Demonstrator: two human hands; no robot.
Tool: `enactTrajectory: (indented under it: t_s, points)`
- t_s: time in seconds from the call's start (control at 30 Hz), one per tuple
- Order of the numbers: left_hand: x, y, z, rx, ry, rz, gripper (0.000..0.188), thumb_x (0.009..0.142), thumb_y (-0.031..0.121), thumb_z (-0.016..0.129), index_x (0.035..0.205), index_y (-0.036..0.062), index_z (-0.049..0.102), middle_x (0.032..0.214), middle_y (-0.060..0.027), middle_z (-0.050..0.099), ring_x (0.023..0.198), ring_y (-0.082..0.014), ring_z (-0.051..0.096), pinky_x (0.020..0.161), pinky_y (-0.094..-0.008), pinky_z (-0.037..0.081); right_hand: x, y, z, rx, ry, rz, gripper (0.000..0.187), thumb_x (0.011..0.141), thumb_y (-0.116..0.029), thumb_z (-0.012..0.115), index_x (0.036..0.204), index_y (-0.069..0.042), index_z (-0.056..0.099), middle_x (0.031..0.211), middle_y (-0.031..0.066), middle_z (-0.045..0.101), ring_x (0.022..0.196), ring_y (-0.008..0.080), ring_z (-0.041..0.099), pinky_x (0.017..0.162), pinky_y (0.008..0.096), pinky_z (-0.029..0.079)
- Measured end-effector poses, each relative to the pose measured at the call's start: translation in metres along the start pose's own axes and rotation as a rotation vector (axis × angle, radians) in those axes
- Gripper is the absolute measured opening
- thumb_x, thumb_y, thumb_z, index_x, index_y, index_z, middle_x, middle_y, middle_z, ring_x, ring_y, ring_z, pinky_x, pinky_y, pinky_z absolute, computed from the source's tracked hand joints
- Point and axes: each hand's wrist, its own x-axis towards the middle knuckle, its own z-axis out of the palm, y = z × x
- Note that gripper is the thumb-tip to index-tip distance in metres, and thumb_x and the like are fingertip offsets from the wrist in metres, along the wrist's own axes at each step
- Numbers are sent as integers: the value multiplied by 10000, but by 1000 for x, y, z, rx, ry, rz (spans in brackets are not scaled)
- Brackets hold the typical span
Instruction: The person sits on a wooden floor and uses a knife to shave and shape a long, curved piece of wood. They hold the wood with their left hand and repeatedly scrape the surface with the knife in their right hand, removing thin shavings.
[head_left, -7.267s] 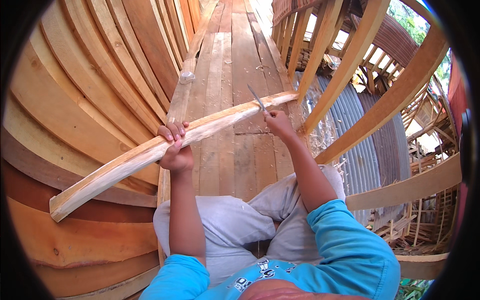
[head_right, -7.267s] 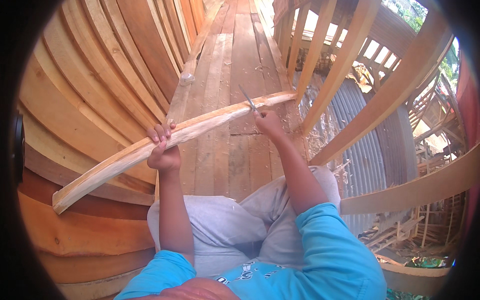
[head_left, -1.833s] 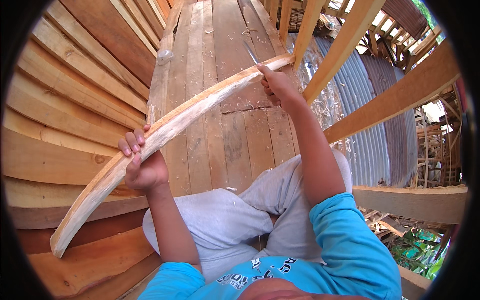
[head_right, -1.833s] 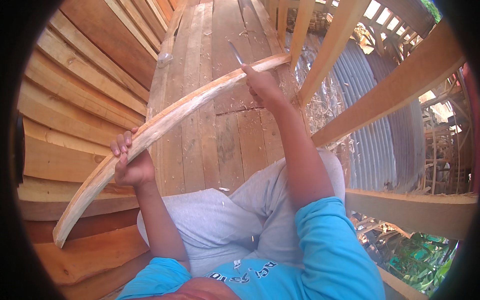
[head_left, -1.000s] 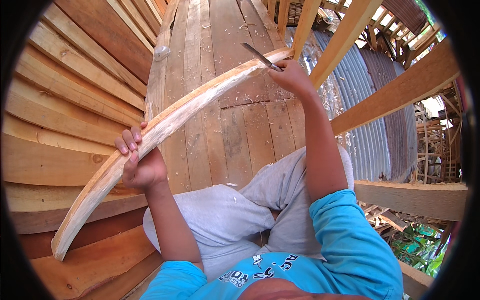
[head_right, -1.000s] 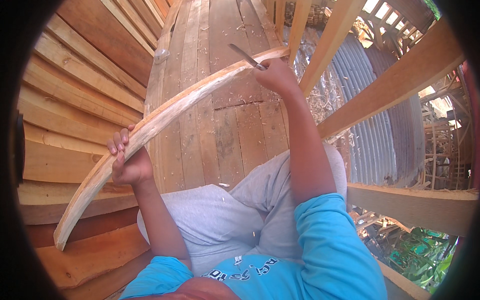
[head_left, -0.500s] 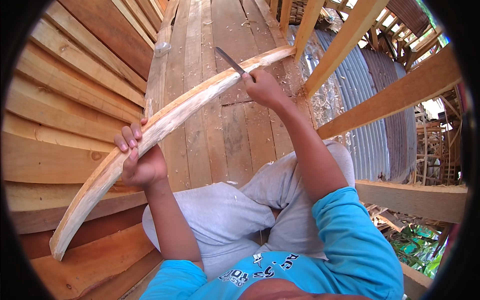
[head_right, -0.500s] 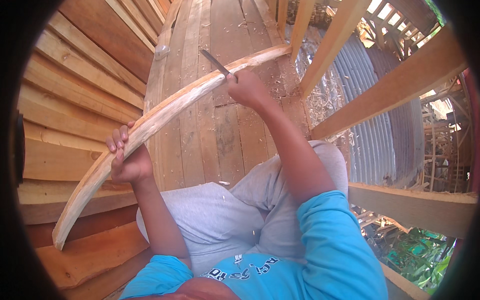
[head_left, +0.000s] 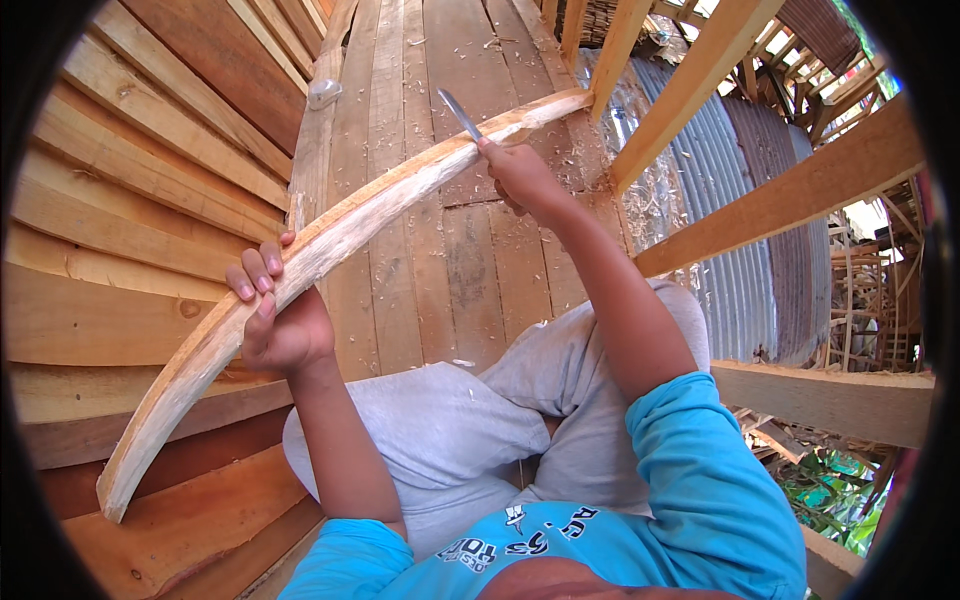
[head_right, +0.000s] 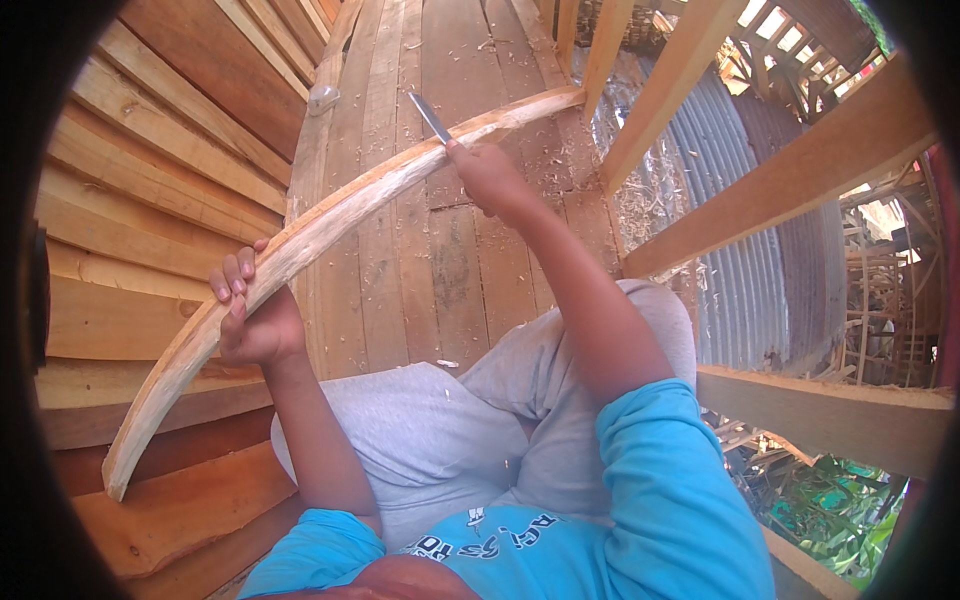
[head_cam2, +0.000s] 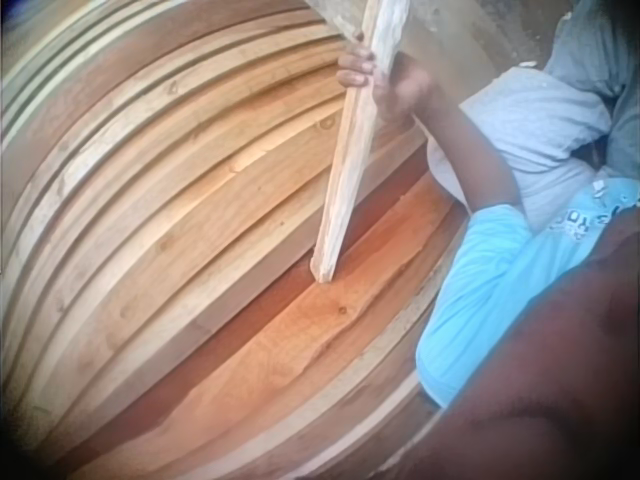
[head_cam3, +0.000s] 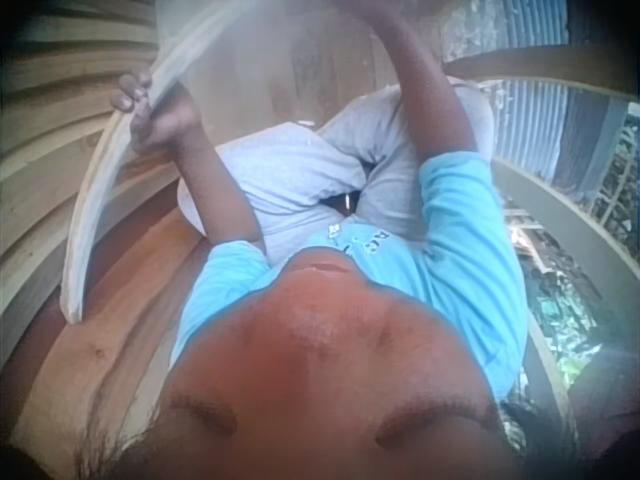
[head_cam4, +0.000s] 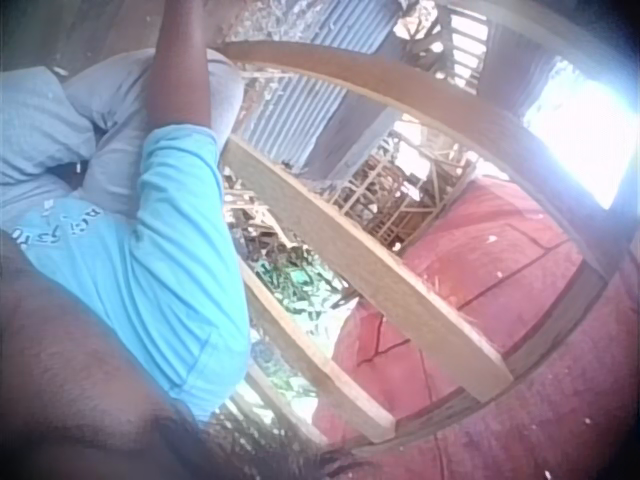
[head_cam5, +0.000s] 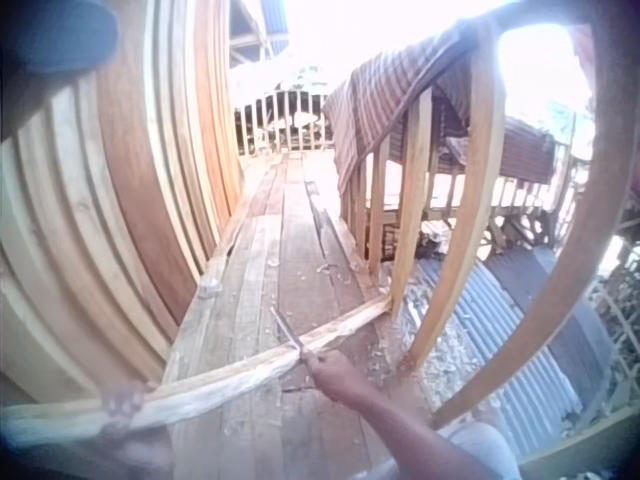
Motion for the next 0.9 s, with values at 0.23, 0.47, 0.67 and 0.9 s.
enactTrajectory:
  t_s: [0.23, 0.47, 0.67, 0.9]
  points:
    - [1, 0, 0, -1, -3, -11, 214, 668, 108, 626, 819, 195, 501, 804, 30, 470, 931, -158, 518, 1156, -442, 302, 12, -5, -46, -42, 227, 17, 512, 970, -525, 538, 648, -139, 436, 531, -52, 366, 403, 94, 303, 384, 297, 251]
    - [0, -1, -2, 9, -4, 0, 232, 668, 113, 626, 830, 192, 481, 805, 24, 450, 921, -164, 504, 1145, -451, 300, -2, -15, -50, -575, 268, -343, 420, 919, -422, 660, 761, -39, 590, 640, 32, 549, 572, 127, 497, 541, 308, 410]
    - [0, -1, -3, 13, -9, 23, 265, 663, 106, 619, 850, 181, 446, 813, 9, 417, 903, -179, 470, 1122, -473, 298, -22, -10, -7, -419, -95, -582, 301, 923, -278, 671, 948, 21, 644, 738, 71, 634, 709, 138, 564, 683, 315, 470]
    - [1, -3, -1, -20, -19, 20, 267, 658, 111, 628, 838, 192, 448, 801, 19, 421, 885, -172, 467, 1114, -463, 300, -44, -24, 22, -752, 207, -194, 575, 999, -435, 381, 826, 19, 689, 867, 259, 685, 870, 420, 657, 817, 494, 505]
